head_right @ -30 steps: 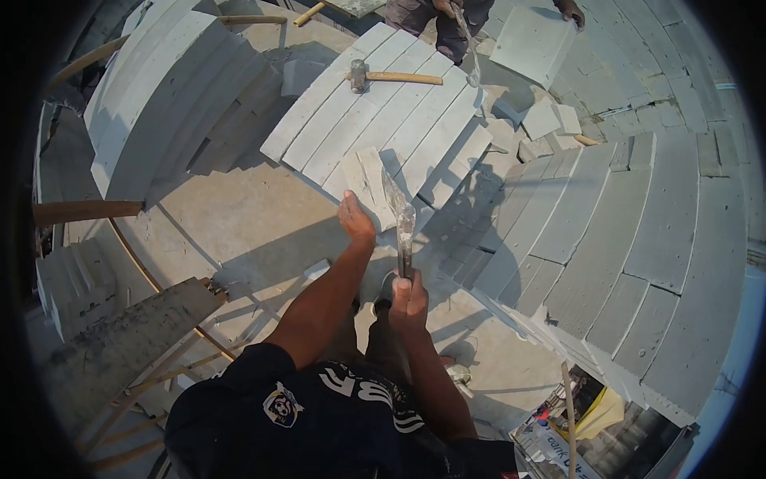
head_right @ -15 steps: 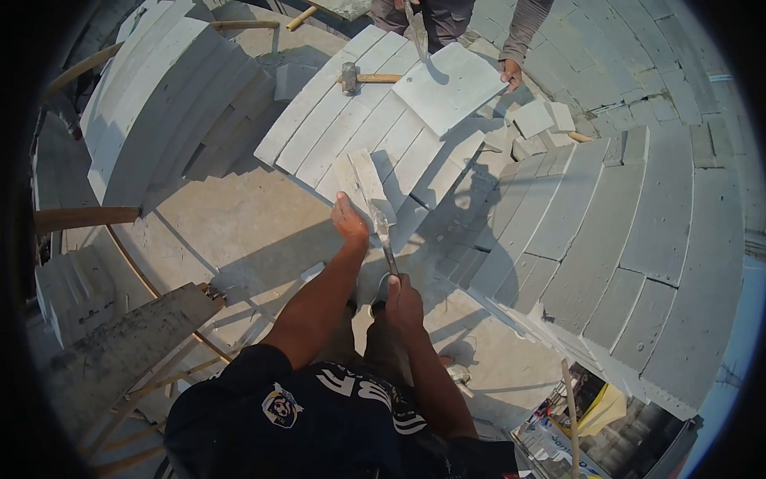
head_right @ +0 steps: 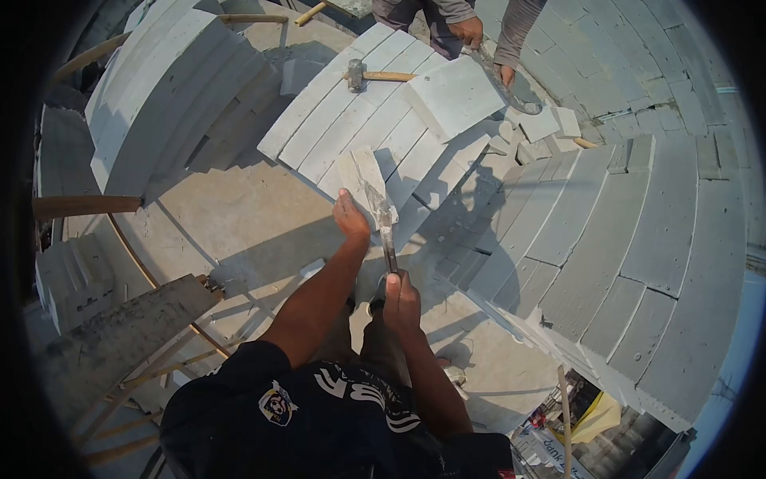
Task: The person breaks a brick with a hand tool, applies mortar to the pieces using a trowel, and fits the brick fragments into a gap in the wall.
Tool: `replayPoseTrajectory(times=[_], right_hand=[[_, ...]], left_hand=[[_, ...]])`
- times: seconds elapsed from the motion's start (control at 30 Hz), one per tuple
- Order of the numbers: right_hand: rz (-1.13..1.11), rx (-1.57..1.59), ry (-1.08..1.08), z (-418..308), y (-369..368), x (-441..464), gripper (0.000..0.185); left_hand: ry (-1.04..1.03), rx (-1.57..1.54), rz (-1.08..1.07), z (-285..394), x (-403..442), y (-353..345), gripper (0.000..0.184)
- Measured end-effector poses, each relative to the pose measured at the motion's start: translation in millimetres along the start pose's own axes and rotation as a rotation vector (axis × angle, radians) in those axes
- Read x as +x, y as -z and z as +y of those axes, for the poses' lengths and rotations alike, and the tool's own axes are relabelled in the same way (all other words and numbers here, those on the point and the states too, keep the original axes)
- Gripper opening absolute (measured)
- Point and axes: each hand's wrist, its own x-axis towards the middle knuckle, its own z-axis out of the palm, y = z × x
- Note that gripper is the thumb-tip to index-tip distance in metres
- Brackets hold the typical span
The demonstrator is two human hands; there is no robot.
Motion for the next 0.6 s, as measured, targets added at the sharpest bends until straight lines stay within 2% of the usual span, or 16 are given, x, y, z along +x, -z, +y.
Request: replayPoseTrajectory(times=[0.07,0.17,0.2,0.3,0.37,0.43,0.5,0.57,0.6], right_hand=[[0.132,0.266,0.138,-11.2,4.7,-9.0,0.058],[0.122,0.151,0.231,9.2,6.5,-8.1,0.053],[0.059,0.003,0.07,4.6,8.4,-1.1,0.052],[-0.028,-0.089,-0.028,16.3,11.1,12.7,0.052],[-0.018,-0.02,-0.052,24.3,7.3,2.4,0.051],[0.054,0.313,0.072,-1.1,12.6,-8.8,0.057],[0.086,0.338,0.105,2.1,9.8,-14.8,0.056],[0.097,0.087,0.159,16.9,5.5,-12.0,0.057],[-0.003,-0.118,0.02,22.4,3.5,-1.9,0.06]], left_hand=[[-0.036,0.024,0.05,4.1,-1.3,-1.5,0.052],[-0.069,-0.001,0.061,6.0,-3.1,-1.3,0.052],[-0.062,0.011,0.073,8.2,-3.7,-2.1,0.051],[-0.066,0.017,0.071,2.7,-5.2,1.2,0.051],[-0.065,0.018,0.063,0.4,-0.4,-1.9,0.051],[-0.09,0.012,0.073,6.5,-2.7,-1.8,0.051],[-0.085,0.005,0.092,6.3,-1.4,-2.3,0.05],[-0.075,-0.015,0.096,7.4,-4.3,-4.2,0.049],[-0.081,-0.002,0.094,8.4,-3.8,-4.3,0.048]])
